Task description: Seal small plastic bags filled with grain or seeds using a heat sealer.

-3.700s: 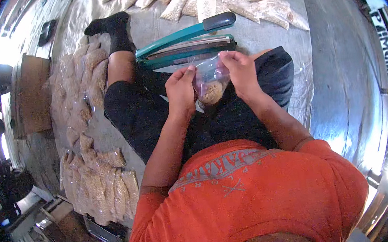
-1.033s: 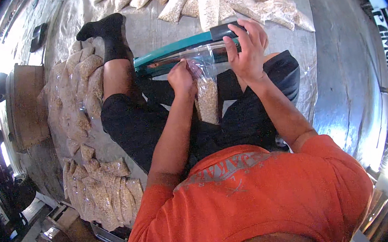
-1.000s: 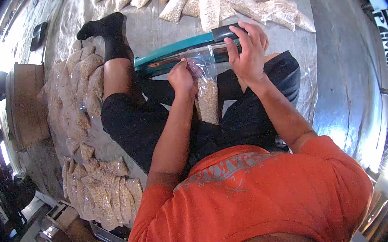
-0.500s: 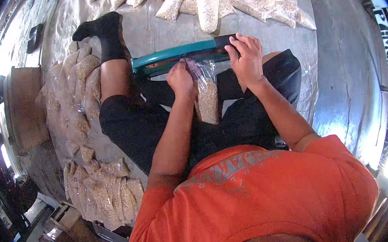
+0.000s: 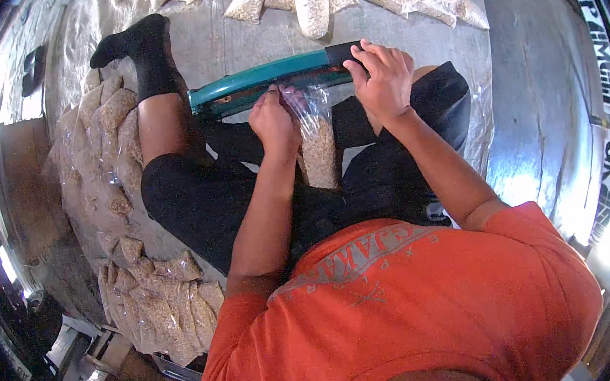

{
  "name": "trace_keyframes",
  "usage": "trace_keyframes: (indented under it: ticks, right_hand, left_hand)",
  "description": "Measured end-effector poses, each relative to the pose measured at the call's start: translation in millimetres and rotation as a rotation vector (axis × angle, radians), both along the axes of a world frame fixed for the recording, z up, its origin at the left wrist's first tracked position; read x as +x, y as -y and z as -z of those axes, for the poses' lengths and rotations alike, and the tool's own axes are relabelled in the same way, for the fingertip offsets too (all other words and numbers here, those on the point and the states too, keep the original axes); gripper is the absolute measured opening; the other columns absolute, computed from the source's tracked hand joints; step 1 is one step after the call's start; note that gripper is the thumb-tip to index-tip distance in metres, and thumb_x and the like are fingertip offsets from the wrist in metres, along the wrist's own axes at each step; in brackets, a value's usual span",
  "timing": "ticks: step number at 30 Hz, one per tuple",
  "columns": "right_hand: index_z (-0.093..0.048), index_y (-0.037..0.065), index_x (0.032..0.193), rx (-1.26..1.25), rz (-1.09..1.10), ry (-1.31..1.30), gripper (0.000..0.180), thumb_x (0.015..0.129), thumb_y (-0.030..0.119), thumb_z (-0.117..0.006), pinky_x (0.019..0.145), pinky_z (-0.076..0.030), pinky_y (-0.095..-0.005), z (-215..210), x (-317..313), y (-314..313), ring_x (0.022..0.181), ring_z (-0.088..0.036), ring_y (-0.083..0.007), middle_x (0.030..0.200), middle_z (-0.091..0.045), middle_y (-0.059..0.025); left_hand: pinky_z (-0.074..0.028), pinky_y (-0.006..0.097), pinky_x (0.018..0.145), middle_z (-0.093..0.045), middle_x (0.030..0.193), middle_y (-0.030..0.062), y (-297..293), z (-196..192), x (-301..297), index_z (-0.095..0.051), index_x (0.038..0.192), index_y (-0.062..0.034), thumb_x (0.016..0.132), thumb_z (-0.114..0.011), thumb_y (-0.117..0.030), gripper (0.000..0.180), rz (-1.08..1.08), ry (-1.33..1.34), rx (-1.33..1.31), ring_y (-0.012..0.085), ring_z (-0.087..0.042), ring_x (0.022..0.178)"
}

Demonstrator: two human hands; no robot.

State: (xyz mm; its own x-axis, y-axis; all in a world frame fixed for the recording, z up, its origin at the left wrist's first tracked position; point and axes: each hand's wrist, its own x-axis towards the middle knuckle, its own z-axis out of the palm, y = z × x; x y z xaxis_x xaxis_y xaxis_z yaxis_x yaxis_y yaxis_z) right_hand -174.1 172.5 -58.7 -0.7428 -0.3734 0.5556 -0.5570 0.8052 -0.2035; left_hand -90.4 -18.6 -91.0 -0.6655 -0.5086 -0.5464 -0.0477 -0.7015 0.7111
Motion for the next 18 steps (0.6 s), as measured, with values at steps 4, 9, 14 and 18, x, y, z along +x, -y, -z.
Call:
trace_keyframes:
  ticks: [4,9,14,18]
  right_hand:
    - [-0.077,0.017,0.103,0.001,-0.007,-0.033,0.026,0.084,0.034,-0.079,0.089,-0.045,-0.0457,1,0,1,0.095,-0.066,-0.0243,0.112,-0.072,-0.0012]
    - [-0.077,0.017,0.102,0.021,-0.006,-0.051,0.026,0.083,0.034,-0.079,0.088,-0.046,-0.0455,3,0,2,0.095,-0.066,-0.0244,0.111,-0.073,-0.0012]
    - [-0.077,0.017,0.102,0.008,0.002,-0.037,0.026,0.084,0.035,-0.079,0.086,-0.047,-0.0445,0,0,4,0.096,-0.066,-0.0249,0.112,-0.073,-0.0008]
    - [-0.077,0.017,0.102,0.010,-0.001,-0.043,0.026,0.084,0.036,-0.079,0.086,-0.047,-0.0445,3,0,4,0.097,-0.066,-0.0249,0.112,-0.073,-0.0005]
  left_hand:
    - [-0.053,0.038,0.059,-0.065,0.081,0.0137,1,-1,0,-0.060,0.094,0.0024,0.102,-0.053,-0.011,0.017,-0.009,-0.029,0.128,0.0237,-0.063,0.066]
    - [-0.053,0.037,0.059,-0.065,0.082,0.0140,-1,-9,0,-0.059,0.097,0.0029,0.102,-0.054,-0.010,0.015,-0.046,0.007,0.090,0.0238,-0.063,0.066]
    - [-0.054,0.036,0.059,-0.066,0.083,0.0147,1,-7,1,-0.060,0.097,0.0036,0.101,-0.056,-0.011,0.016,-0.023,-0.008,0.051,0.0233,-0.064,0.065]
    - [-0.054,0.035,0.059,-0.067,0.082,0.0148,4,9,2,-0.060,0.097,0.0041,0.102,-0.056,-0.012,0.017,0.064,0.027,-0.104,0.0230,-0.064,0.064]
